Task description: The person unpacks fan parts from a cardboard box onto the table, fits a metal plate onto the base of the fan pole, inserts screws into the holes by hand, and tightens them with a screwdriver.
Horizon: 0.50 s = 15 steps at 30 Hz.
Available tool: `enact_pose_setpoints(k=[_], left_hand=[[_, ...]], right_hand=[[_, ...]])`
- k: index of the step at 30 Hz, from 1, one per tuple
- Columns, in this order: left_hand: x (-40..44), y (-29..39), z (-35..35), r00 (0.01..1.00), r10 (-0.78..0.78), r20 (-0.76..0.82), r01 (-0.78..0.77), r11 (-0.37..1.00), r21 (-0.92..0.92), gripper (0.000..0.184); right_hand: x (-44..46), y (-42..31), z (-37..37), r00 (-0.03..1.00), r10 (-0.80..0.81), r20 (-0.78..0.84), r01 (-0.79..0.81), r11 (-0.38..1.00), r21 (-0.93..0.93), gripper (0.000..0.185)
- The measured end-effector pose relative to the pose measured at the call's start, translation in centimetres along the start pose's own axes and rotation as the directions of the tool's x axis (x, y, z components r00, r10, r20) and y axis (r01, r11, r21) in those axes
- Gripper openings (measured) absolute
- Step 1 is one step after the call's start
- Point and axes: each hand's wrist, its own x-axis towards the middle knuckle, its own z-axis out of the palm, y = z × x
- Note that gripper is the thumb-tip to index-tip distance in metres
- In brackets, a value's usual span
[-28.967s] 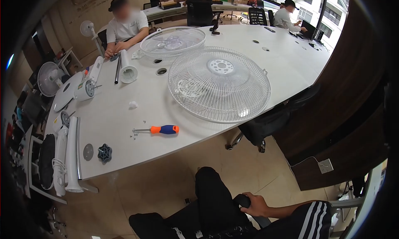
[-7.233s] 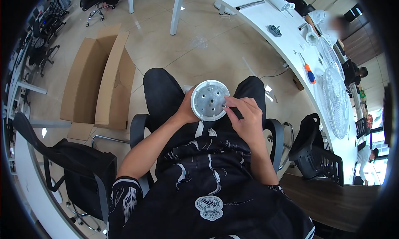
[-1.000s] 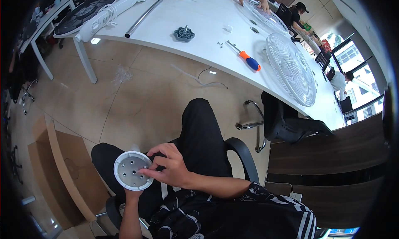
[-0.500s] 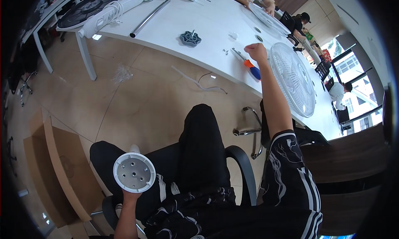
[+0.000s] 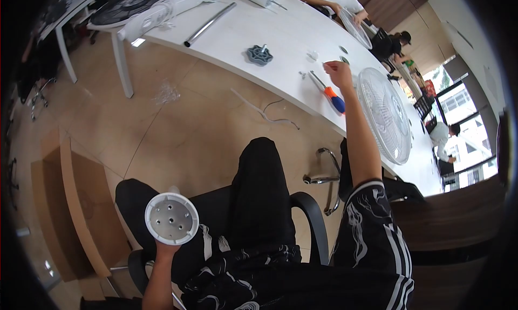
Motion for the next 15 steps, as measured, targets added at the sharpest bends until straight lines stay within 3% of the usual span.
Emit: enact_pose_setpoints(k=[1,5,8,9,12,13,15], left_hand=[[0.3,0.4,0.1,1.000,0.013,-0.001,-0.013,1.000,-0.015,0.076],[1.3,1.6,0.4,0.998,-0.054,-0.016,0.050,0.982,-0.184,0.087],[2.2,2.0,0.8,0.998,0.054,-0.041,-0.059,0.989,-0.137,0.094],[2.8,4.2,0.7,0.995,-0.001,-0.099,-0.032,0.943,-0.330,0.092],[3.9,7.4,0.0,0.967,0.134,-0.217,-0.209,0.902,-0.377,0.075],[4.1,8.4,-0.3,0.958,0.172,-0.231,-0.252,0.889,-0.384,0.068],[3.9,9.2,-0.6,0.963,0.155,-0.222,-0.229,0.903,-0.363,0.059]], right_hand=[[-0.7,-1.3,-0.3,0.999,-0.038,-0.040,0.047,0.961,0.271,0.024],[-9.6,-13.4,-3.8,0.991,-0.130,0.024,0.093,0.818,0.568,0.023],[-17.7,-20.9,-3.7,0.965,-0.241,0.099,0.120,0.746,0.655,0.020],[-20.5,-23.2,-3.2,0.956,-0.269,0.116,0.121,0.724,0.679,0.019],[-28.6,-28.0,-0.8,0.891,-0.404,0.206,0.094,0.609,0.787,0.012],[-31.2,-29.8,-0.2,0.889,-0.421,0.180,0.176,0.678,0.714,0.009],[-35.5,-32.6,0.8,0.827,-0.535,0.174,0.308,0.689,0.655,0.008]])
